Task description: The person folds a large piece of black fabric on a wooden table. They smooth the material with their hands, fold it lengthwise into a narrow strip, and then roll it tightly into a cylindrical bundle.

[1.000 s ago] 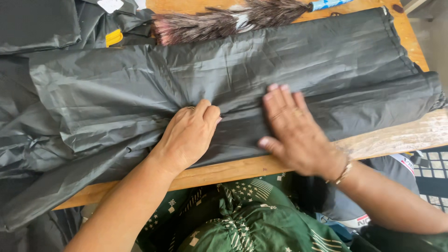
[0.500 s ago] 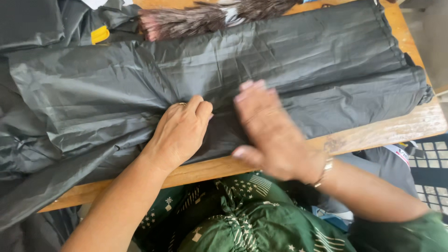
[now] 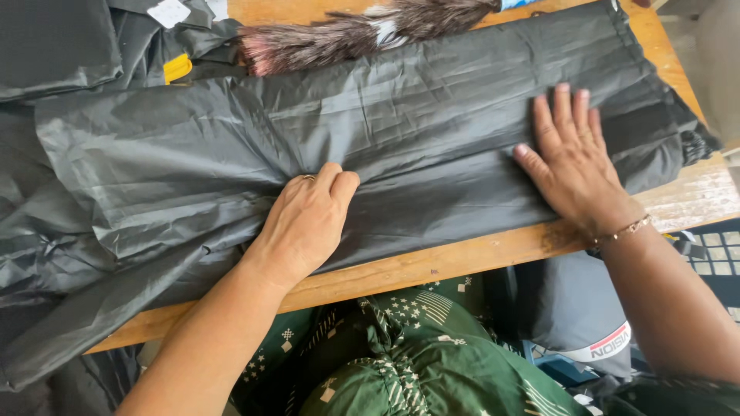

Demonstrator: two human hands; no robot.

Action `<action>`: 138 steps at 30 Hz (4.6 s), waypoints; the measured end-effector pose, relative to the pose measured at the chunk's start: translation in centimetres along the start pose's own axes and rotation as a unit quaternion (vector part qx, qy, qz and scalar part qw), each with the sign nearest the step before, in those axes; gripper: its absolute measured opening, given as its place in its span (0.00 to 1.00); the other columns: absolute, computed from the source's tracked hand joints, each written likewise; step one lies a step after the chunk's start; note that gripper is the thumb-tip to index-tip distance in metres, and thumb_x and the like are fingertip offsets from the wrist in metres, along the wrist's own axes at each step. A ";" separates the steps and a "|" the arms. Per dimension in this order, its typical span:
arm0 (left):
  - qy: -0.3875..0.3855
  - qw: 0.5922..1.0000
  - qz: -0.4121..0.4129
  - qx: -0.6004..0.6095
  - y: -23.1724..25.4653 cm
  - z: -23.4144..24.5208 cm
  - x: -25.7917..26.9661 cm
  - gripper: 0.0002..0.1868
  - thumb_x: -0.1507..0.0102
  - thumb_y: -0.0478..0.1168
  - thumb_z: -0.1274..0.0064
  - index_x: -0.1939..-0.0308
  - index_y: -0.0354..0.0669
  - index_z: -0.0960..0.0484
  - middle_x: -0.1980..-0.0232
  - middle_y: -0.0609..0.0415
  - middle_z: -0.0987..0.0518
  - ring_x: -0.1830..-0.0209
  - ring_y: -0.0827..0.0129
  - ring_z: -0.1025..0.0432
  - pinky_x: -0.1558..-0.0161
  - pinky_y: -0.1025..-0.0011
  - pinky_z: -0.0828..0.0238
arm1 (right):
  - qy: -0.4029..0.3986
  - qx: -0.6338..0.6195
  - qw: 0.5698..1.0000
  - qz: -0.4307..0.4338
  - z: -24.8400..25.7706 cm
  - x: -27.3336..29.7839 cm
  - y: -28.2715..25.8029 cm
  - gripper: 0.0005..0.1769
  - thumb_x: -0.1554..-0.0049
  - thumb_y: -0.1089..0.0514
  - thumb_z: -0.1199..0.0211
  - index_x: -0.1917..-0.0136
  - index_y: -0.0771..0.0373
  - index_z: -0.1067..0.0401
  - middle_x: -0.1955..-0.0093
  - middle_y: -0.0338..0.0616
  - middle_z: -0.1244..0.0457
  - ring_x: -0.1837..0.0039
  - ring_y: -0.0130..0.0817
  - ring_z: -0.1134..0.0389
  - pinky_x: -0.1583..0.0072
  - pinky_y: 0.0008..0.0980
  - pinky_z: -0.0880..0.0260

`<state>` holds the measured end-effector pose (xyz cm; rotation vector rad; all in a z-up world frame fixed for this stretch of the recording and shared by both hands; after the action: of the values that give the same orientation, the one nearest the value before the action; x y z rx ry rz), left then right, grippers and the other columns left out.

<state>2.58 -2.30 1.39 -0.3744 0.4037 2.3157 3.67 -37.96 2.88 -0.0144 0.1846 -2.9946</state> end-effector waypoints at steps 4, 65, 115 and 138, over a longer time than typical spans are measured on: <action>0.018 1.000 -0.006 -0.007 0.0 -0.3 -0.3 0.13 0.45 0.19 0.58 0.65 0.42 0.32 0.67 0.51 0.36 0.84 0.52 0.40 0.73 0.56 0.36 | 0.110 0.051 0.992 0.035 0.0 1.0 -4.1 0.48 0.33 0.38 0.54 0.16 0.77 0.58 0.16 0.76 0.68 0.16 0.72 0.72 0.21 0.68 0.69; -0.050 0.989 0.094 -0.101 2.9 1.2 2.2 0.39 0.25 0.64 0.84 0.20 0.39 0.57 0.16 0.42 0.63 0.15 0.52 0.69 0.18 0.53 0.80 | 0.082 0.064 0.983 0.153 -1.7 4.1 -14.2 0.47 0.38 0.32 0.59 0.17 0.64 0.50 0.13 0.51 0.55 0.14 0.52 0.56 0.22 0.60 0.58; -0.142 0.983 0.110 0.027 4.7 0.2 1.2 0.53 0.32 0.76 0.82 0.22 0.33 0.54 0.17 0.36 0.60 0.16 0.47 0.66 0.21 0.50 0.79 | 0.099 0.062 0.979 0.170 -1.0 3.8 -14.2 0.46 0.39 0.33 0.58 0.18 0.66 0.47 0.14 0.54 0.53 0.15 0.52 0.53 0.22 0.57 0.57; -0.055 0.995 0.074 0.043 7.0 0.4 -1.5 0.39 0.29 0.58 0.67 0.24 0.29 0.40 0.18 0.35 0.49 0.17 0.42 0.55 0.20 0.44 0.65 | 0.089 -0.060 0.986 0.126 -0.4 3.6 -13.9 0.51 0.38 0.39 0.48 0.17 0.71 0.61 0.14 0.67 0.63 0.13 0.62 0.66 0.18 0.56 0.66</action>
<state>-1.49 -7.84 3.59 -0.1776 0.4891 2.4407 -1.81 -24.80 4.13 0.2460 0.3580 -2.7268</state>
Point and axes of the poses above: each hand's wrist, its own x-axis away from the middle knuckle, its own z-axis out of the back of the hand, y = z × x, the point moved 4 cm from there along -x, towards the middle knuckle
